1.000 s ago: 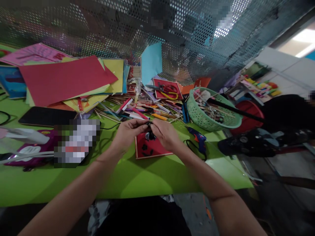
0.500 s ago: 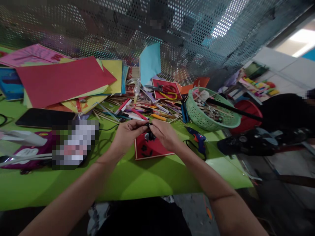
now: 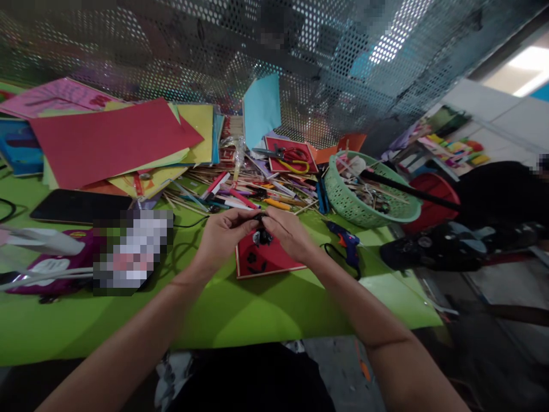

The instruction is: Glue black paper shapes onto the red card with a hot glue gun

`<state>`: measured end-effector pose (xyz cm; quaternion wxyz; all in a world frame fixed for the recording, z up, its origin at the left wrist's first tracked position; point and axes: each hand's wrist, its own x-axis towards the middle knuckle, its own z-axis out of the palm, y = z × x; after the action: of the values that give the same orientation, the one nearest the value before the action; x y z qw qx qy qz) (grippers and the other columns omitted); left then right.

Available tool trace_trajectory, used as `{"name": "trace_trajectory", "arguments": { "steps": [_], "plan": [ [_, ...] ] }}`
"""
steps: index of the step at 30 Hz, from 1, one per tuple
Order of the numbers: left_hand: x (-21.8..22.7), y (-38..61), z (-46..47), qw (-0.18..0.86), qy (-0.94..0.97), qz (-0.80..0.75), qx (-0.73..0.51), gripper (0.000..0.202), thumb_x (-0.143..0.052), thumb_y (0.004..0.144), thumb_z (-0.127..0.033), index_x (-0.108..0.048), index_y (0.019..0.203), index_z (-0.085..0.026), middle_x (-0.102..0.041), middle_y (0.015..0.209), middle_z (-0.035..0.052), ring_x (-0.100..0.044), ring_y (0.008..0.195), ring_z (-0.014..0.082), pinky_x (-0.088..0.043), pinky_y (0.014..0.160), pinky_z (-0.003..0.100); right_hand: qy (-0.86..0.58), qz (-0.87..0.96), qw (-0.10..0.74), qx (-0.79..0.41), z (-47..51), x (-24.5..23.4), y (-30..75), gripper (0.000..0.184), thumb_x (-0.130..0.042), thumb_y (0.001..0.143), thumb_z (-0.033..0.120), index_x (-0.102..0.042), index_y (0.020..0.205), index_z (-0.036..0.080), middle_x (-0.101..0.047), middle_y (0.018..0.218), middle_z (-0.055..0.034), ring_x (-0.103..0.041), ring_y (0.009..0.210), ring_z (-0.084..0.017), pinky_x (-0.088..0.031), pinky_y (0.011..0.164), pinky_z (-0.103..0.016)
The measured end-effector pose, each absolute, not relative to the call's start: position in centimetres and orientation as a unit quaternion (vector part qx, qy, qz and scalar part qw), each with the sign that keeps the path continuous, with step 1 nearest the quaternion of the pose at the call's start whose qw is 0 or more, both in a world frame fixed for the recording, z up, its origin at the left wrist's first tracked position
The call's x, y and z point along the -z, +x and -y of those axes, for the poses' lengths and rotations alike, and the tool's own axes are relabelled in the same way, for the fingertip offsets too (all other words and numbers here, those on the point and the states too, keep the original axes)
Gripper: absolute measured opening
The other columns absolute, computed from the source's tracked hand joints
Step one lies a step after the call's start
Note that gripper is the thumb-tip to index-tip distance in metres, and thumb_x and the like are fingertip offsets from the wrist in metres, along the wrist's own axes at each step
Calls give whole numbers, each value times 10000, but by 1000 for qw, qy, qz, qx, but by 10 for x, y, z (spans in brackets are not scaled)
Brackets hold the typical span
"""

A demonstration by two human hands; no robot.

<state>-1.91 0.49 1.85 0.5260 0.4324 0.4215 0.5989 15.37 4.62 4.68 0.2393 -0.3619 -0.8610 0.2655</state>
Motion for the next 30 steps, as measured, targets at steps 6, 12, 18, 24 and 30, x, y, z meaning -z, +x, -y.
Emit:
{"name": "trace_trajectory", "arguments": {
  "steps": [6,12,18,24,30],
  "plan": [
    [-17,-20,-6,541,409,-423,-601,318,-873,640,-303,-793,926,-189,-782,902,55,-707,834,179,-568,831,305,-361,857,240,-278,-46,-47,155,341,-336,1032,416,-439,774,218,-531,769,6,-462,701,-146,-349,654,-286],
    [-20,-21,-5,528,438,-419,-595,294,-849,680,-309,-791,942,-188,-782,916,57,-702,856,179,-566,828,296,-358,848,244,-307,-45,-51,155,347,-348,1032,442,-438,783,218,-537,797,6,-480,735,-150,-351,671,-287],
    [-18,-21,-6,531,425,-422,-600,290,-862,665,-293,-793,929,-196,-783,911,46,-703,835,169,-571,814,286,-360,848,250,-299,-47,-46,155,339,-337,1031,421,-415,769,222,-513,766,10,-462,710,-151,-340,656,-291],
    [-13,-22,-10,574,389,-397,-601,282,-869,660,-294,-796,914,-197,-782,883,51,-707,804,153,-572,823,280,-367,862,230,-264,-46,-49,154,353,-332,1033,433,-408,761,222,-523,760,5,-448,684,-149,-311,637,-292],
    [-13,-22,-9,564,403,-403,-598,296,-858,672,-302,-794,938,-190,-782,913,64,-706,832,162,-566,843,290,-388,889,187,-156,-45,-48,150,298,-331,1018,345,-462,783,215,-531,742,-15,-413,655,-160,-271,619,-308]
  ]
}}
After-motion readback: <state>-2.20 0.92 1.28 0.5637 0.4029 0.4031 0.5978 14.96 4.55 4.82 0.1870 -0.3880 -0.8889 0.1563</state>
